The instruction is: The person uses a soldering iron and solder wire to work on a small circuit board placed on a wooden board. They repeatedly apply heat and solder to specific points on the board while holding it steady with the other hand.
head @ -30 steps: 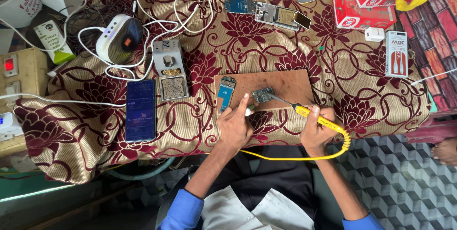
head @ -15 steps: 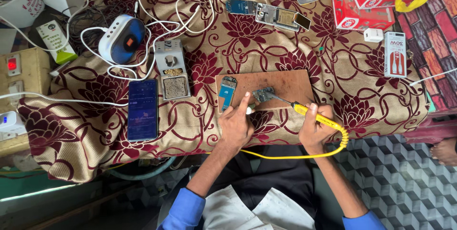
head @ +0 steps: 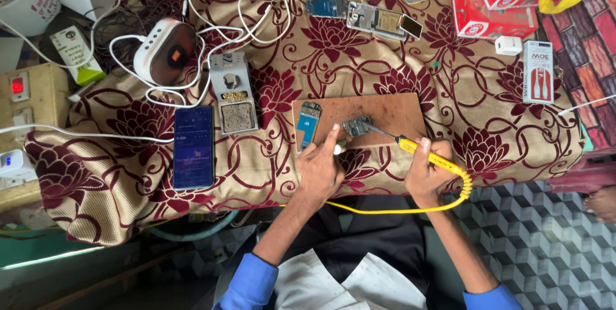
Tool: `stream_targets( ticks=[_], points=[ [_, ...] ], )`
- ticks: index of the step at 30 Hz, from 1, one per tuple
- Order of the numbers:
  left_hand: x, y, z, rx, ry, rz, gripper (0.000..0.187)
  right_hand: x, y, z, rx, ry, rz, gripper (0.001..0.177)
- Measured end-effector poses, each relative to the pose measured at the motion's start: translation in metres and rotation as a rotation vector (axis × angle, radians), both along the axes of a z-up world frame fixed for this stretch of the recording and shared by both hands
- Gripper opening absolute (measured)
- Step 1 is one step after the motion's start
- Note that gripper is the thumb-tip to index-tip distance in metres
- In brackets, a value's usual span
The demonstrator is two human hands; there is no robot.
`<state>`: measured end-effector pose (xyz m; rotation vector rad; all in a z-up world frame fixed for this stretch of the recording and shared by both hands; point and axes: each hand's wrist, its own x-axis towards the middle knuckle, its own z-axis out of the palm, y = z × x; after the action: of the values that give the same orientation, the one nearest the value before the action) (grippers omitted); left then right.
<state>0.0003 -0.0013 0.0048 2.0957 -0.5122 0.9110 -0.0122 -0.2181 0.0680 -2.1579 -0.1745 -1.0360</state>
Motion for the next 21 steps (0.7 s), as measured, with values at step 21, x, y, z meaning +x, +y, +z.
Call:
stream_targets(
  ticks=[21],
  points=[
    [0.001,0.002,0.003,-0.032,0.005,0.058,0.093,-0.017,-0.001,-0.018,0.068,0.076,-0.072,0.038]
  ],
)
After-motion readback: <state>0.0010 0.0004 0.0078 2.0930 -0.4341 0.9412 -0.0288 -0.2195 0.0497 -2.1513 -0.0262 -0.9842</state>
